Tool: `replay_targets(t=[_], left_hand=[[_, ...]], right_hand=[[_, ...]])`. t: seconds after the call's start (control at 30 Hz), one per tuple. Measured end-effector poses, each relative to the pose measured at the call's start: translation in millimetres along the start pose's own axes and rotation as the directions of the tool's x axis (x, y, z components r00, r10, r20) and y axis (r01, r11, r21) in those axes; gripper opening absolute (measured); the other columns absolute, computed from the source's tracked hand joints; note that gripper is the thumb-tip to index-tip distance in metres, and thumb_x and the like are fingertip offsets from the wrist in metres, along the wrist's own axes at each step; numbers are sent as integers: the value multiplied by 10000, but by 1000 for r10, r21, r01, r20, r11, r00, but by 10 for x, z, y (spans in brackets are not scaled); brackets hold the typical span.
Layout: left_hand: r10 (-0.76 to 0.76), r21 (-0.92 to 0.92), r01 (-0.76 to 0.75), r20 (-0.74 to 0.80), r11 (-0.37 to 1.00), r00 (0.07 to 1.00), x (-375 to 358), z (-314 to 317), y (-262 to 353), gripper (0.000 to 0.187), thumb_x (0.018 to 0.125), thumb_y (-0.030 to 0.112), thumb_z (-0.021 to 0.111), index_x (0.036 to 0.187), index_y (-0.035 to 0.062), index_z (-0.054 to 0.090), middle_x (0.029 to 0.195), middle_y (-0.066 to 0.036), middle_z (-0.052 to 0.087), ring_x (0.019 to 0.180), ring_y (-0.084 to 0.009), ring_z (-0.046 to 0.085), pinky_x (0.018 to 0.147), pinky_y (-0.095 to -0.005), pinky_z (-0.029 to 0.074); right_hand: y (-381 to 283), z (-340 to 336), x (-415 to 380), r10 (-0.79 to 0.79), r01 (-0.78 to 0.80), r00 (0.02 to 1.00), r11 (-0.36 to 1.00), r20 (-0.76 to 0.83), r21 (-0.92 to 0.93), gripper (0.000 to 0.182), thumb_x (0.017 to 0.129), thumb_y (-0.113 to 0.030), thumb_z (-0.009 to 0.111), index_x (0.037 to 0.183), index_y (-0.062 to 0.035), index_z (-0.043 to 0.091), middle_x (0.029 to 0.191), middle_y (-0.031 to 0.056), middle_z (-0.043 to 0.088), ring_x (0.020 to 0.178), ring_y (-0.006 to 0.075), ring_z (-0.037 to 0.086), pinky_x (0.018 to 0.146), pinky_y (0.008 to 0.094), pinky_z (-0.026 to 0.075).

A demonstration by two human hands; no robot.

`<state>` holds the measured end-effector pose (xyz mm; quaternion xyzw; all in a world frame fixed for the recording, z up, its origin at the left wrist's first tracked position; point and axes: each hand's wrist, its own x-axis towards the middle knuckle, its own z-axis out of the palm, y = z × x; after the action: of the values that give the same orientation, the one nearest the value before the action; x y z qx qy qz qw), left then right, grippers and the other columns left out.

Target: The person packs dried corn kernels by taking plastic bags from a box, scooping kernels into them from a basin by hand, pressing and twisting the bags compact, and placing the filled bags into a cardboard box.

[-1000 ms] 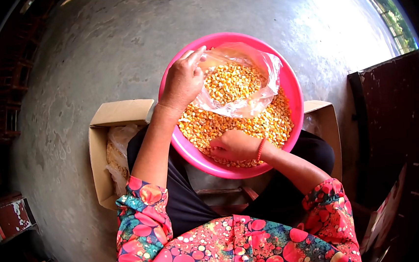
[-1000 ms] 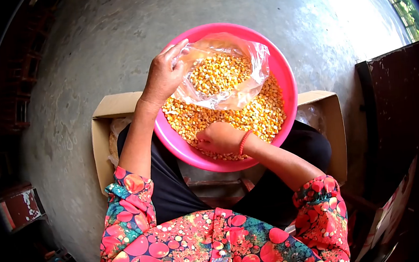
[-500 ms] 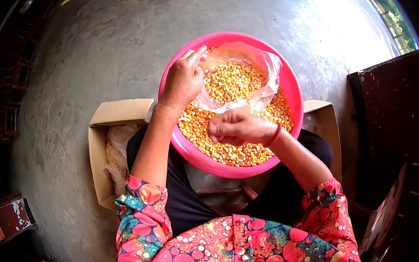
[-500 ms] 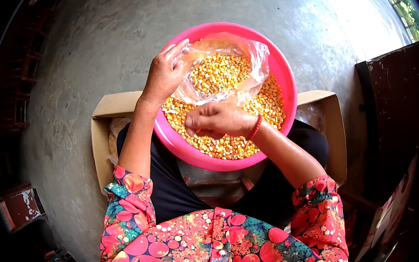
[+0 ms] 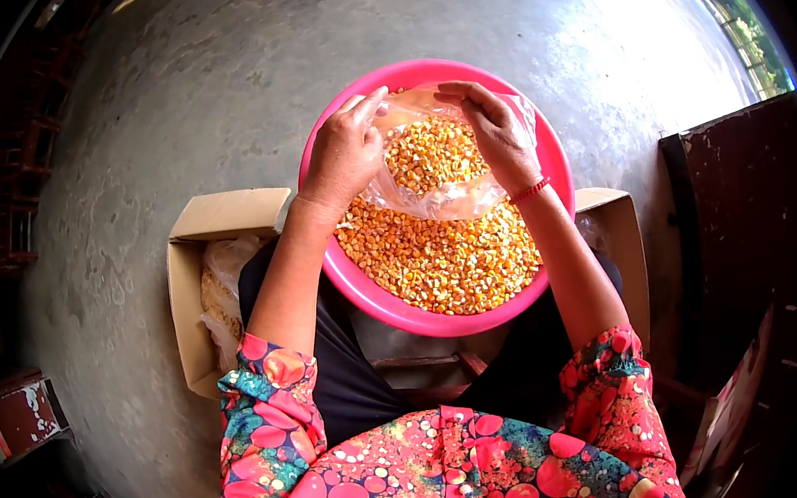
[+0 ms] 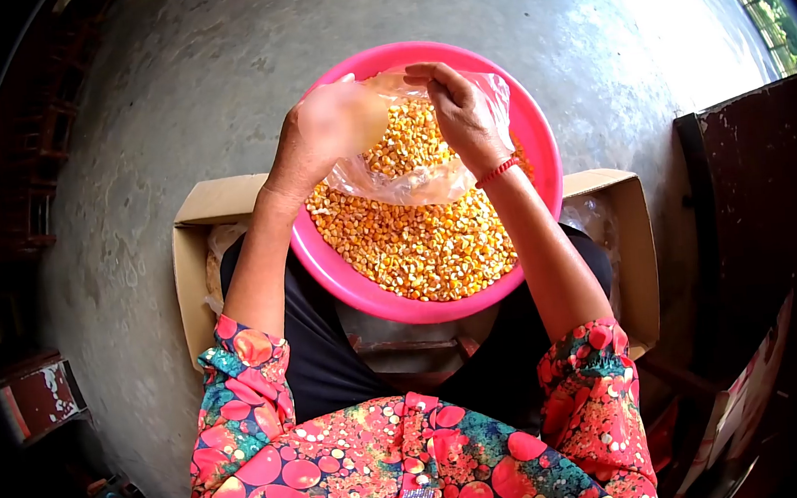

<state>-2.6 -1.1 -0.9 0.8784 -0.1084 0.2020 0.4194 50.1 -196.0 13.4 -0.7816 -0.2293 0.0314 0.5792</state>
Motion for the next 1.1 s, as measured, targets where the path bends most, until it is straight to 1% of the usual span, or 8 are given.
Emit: replay_targets(t=[0.17,0.2,0.37,0.47,0.57,0.7,0.83,1.1], left_hand=[[-10,28,10,1,1000,1000,16,-42,80,418,715,-89,446,1119,-34,537,938,-173,603,867,-301,601,753,-367,488],[-54,28,54,6,998,999,16,-52,109,420,713,-89,445,1119,-33,537,938,-175,602,872,-301,599,758,-369,487],[-68,40,67,19,997,998,14,-62,96,426,709,-87,443,1120,-28,538,933,-173,600,866,-299,598,756,-372,485],[-68,38,67,22,997,997,18,-44,88,431,708,-86,442,1122,-23,540,929,-170,601,854,-298,599,748,-370,486],[-65,50,64,25,997,998,23,-48,64,433,723,-74,448,1142,-13,535,968,-169,600,830,-278,604,725,-340,481],[-70,55,68,30,996,997,28,-44,57,437,739,-61,455,1165,-1,530,1011,-171,597,818,-259,609,708,-312,477],[-68,49,67,14,997,998,40,-49,102,430,707,-84,443,1121,-19,541,927,-164,603,847,-298,599,741,-371,486],[-73,32,73,25,997,997,39,-48,80,435,705,-84,445,1124,-17,539,924,-161,605,850,-299,600,744,-367,486]], right_hand=[[-3,-33,-33,120,-132,990,977,77,168,258,909,-25,349,1043,-6,569,875,53,618,767,100,583,682,238,482],[-65,-48,-67,158,-217,957,946,241,240,260,906,-28,348,1041,-8,569,835,38,606,711,80,564,630,222,475],[-395,81,-358,166,-263,541,964,825,-21,218,899,-51,396,1014,-43,581,747,25,601,612,63,559,559,219,448],[-213,264,-637,13,269,542,944,840,-188,195,837,-74,465,980,-72,599,782,76,630,663,209,614,631,340,471],[-125,390,-779,157,469,567,745,809,-474,212,787,-58,476,962,-98,588,774,102,612,732,265,619,607,387,467],[130,457,-844,48,432,738,733,673,-526,91,788,-89,489,832,-71,567,746,119,592,712,297,610,619,400,479],[186,554,-1007,-16,571,653,666,757,-480,91,779,-102,483,811,-46,547,768,115,590,722,288,615,605,390,487],[3,593,-1050,147,347,524,863,839,-368,203,825,-206,481,771,-24,552,714,192,595,667,362,586,622,451,463]])
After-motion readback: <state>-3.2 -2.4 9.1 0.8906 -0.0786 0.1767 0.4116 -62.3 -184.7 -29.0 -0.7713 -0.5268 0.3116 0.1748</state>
